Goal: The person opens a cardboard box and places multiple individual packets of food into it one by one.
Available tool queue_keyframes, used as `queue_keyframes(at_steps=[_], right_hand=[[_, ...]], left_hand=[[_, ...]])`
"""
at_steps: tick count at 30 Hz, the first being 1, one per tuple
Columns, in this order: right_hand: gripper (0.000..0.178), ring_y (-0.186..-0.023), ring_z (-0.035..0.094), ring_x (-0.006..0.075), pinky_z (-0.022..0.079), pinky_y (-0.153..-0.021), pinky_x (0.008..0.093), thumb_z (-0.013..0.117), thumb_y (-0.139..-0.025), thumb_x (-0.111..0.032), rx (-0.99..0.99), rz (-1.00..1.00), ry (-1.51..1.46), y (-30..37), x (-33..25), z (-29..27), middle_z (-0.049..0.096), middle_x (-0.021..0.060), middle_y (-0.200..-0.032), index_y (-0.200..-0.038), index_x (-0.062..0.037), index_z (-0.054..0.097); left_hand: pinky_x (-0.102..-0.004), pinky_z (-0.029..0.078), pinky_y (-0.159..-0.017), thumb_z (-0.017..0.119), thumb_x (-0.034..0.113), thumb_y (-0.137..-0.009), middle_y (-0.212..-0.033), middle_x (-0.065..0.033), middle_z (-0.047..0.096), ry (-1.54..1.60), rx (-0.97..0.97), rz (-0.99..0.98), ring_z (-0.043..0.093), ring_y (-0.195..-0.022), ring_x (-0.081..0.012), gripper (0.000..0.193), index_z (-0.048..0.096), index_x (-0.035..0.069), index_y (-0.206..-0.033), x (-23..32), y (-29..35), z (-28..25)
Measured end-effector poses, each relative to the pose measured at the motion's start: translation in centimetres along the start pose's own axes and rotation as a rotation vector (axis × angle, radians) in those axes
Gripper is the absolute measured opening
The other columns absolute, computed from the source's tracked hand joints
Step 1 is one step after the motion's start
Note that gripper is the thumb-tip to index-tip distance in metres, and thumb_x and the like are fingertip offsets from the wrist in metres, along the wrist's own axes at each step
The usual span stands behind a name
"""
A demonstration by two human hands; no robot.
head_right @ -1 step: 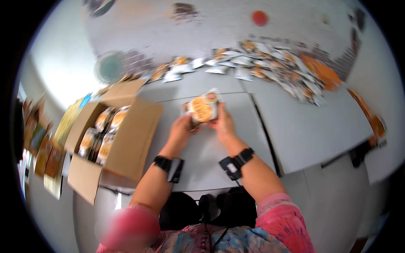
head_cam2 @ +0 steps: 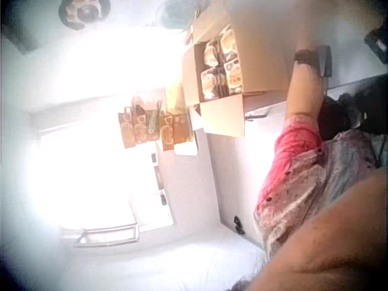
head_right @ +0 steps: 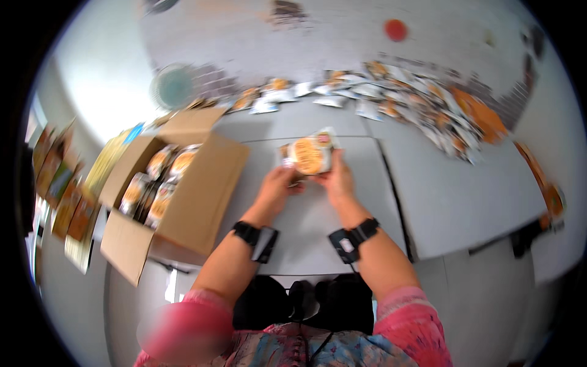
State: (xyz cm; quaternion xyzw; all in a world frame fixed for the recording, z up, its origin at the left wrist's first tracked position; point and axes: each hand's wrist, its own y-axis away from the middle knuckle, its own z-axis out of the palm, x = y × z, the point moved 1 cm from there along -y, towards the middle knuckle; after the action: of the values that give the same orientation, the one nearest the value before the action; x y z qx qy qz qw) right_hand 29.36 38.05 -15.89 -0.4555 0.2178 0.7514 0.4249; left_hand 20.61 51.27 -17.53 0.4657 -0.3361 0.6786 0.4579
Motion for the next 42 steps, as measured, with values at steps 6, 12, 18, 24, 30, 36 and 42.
queue_keyframes(at_steps=[6,12,18,24,30,36,42], right_hand=[[0.056,-0.086,0.060,0.0168,0.052,-0.063,0.0273,0.034,-0.093,-0.055,0.055,0.025,-0.069,0.0,-0.3,-0.7,0.059,0.0088,-0.105,-0.120,-0.0066,0.046],[0.053,-0.079,0.058,0.0154,0.051,-0.062,0.0258,0.037,-0.093,-0.053,0.079,0.055,-0.130,0.2,-0.2,-0.2,0.058,0.0068,-0.100,-0.116,-0.0062,0.047],[0.053,-0.078,0.057,0.0147,0.051,-0.060,0.0245,0.038,-0.092,-0.054,0.150,0.067,-0.145,-0.3,-0.2,-1.1,0.058,0.0062,-0.099,-0.114,-0.0066,0.049],[0.052,-0.082,0.057,0.0131,0.049,-0.064,0.0253,0.037,-0.093,-0.054,0.127,0.091,-0.264,-1.1,0.2,-1.7,0.059,0.0046,-0.100,-0.114,-0.0088,0.051],[0.056,-0.103,0.049,0.0148,0.032,-0.090,0.0332,0.028,-0.094,-0.056,-0.002,0.078,-0.244,-1.0,0.0,-1.4,0.058,0.0011,-0.111,-0.122,-0.0122,0.049],[0.057,-0.109,0.046,0.0132,0.030,-0.094,0.0341,0.030,-0.093,-0.057,-0.174,0.046,-0.277,-0.7,-0.7,-1.1,0.056,0.0011,-0.116,-0.124,-0.0126,0.047],[0.073,-0.116,0.042,0.0161,0.032,-0.096,0.0353,0.033,-0.088,-0.065,-0.296,0.113,-0.269,0.6,-1.5,1.1,0.050,0.0074,-0.125,-0.131,-0.0063,0.040]], left_hand=[[-0.0215,0.038,-0.041,0.052,0.038,-0.092,-0.057,-0.0011,0.053,-0.151,0.022,-0.042,0.048,-0.045,-0.0085,0.032,0.054,0.006,-0.088,0.7,1.0,1.2],[-0.0198,0.036,-0.040,0.051,0.039,-0.092,-0.054,0.0011,0.051,-0.151,0.008,0.012,0.046,-0.043,-0.0063,0.031,0.054,0.008,-0.089,1.6,1.6,1.3],[-0.0221,0.041,-0.047,0.052,0.038,-0.092,-0.063,-0.0015,0.055,-0.086,-0.084,-0.034,0.051,-0.051,-0.0081,0.031,0.053,0.007,-0.095,1.6,1.8,1.4],[-0.0281,0.050,-0.068,0.053,0.032,-0.092,-0.093,-0.0063,0.059,-0.002,-0.203,0.066,0.057,-0.076,-0.0125,0.030,0.050,0.005,-0.106,0.3,1.2,1.8],[-0.0329,0.048,-0.088,0.049,0.024,-0.094,-0.113,-0.0097,0.055,0.233,-0.130,0.062,0.056,-0.100,-0.0181,0.032,0.046,0.003,-0.118,0.5,0.4,4.2],[-0.0316,0.047,-0.090,0.047,0.022,-0.095,-0.115,-0.0103,0.054,0.444,-0.030,0.075,0.055,-0.104,-0.0202,0.034,0.045,0.000,-0.121,3.6,0.3,6.8],[-0.0339,0.051,-0.085,0.047,0.018,-0.094,-0.114,-0.0105,0.051,0.601,0.135,0.094,0.056,-0.098,-0.0216,0.031,0.046,-0.001,-0.119,6.9,-2.0,3.1]])
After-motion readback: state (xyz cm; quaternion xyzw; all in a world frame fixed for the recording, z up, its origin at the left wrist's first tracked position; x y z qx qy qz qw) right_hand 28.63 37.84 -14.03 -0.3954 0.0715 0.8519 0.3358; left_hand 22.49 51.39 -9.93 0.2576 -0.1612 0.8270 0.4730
